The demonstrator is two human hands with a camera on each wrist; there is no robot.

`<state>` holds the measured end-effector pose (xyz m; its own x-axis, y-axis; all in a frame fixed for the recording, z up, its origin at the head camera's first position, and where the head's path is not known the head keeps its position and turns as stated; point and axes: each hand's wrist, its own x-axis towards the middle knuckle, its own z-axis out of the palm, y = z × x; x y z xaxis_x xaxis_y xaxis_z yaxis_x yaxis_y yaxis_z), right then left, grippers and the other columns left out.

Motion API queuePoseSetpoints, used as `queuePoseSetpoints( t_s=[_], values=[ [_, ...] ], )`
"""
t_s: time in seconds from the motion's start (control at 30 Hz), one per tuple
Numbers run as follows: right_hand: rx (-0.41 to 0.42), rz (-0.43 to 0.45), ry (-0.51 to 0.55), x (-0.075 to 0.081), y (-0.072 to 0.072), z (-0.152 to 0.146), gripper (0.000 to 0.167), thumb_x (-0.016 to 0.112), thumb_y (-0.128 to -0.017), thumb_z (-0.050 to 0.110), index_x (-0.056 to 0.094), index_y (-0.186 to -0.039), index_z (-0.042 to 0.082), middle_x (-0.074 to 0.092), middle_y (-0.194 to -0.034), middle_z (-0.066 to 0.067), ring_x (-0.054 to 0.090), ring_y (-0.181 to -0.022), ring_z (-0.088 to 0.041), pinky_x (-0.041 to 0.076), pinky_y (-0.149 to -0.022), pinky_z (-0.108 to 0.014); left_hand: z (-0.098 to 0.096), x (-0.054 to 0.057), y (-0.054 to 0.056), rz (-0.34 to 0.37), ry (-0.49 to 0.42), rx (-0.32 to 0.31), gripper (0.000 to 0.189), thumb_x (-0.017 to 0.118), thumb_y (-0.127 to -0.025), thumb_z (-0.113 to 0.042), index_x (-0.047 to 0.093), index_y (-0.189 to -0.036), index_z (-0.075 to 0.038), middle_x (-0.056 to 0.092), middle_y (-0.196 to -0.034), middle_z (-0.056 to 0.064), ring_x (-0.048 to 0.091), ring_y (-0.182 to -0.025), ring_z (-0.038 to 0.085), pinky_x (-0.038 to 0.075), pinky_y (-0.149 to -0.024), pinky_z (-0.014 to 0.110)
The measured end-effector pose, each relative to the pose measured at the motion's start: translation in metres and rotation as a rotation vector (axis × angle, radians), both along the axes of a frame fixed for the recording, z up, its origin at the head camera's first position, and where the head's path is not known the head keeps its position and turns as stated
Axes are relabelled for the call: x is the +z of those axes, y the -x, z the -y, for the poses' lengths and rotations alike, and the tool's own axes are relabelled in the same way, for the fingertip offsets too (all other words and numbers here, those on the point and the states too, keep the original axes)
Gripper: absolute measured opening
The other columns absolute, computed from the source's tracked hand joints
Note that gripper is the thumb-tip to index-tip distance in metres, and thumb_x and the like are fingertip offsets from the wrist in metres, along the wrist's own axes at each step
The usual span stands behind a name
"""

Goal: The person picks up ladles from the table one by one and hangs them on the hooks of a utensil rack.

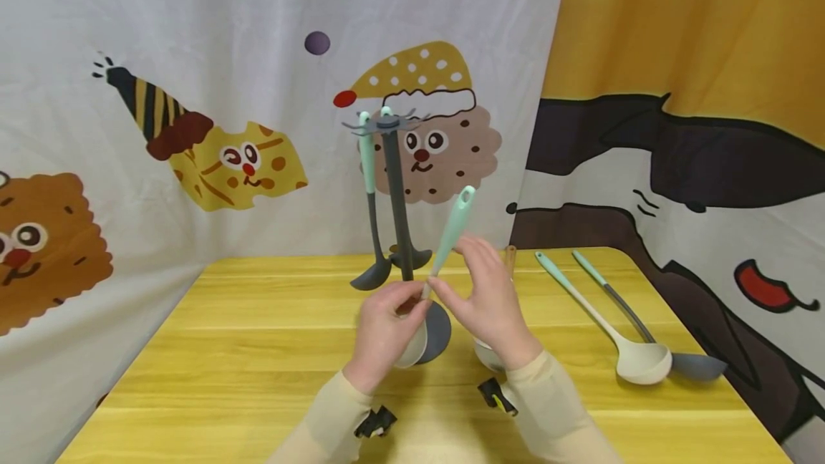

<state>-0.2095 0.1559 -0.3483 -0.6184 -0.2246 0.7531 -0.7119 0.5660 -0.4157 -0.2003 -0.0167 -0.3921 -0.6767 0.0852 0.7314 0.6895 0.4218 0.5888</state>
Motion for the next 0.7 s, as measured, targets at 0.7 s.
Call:
queuePoseSetpoints(
  t_s=[0.7],
  values=[
    [-0.158, -0.052, -0.187, -0.023, -0.001, -0.025, 0.086, 0.044, -0.094, 0.069, 0.037, -0.152, 0.007, 0.023, -0.160, -0.022, 0.005, -0.149, -0.040, 0.005, -0.113, -0.067, 0.033, 0.009, -0.002, 0.015, -0.140, 0.034, 0.016, 0.077, -0.081, 0.002, 0.076, -0.095, -0.004, 0.069, -0.086, 0.003, 0.067, -0.079, 0.017, 0.058, -0.068, 0.023]
  ],
)
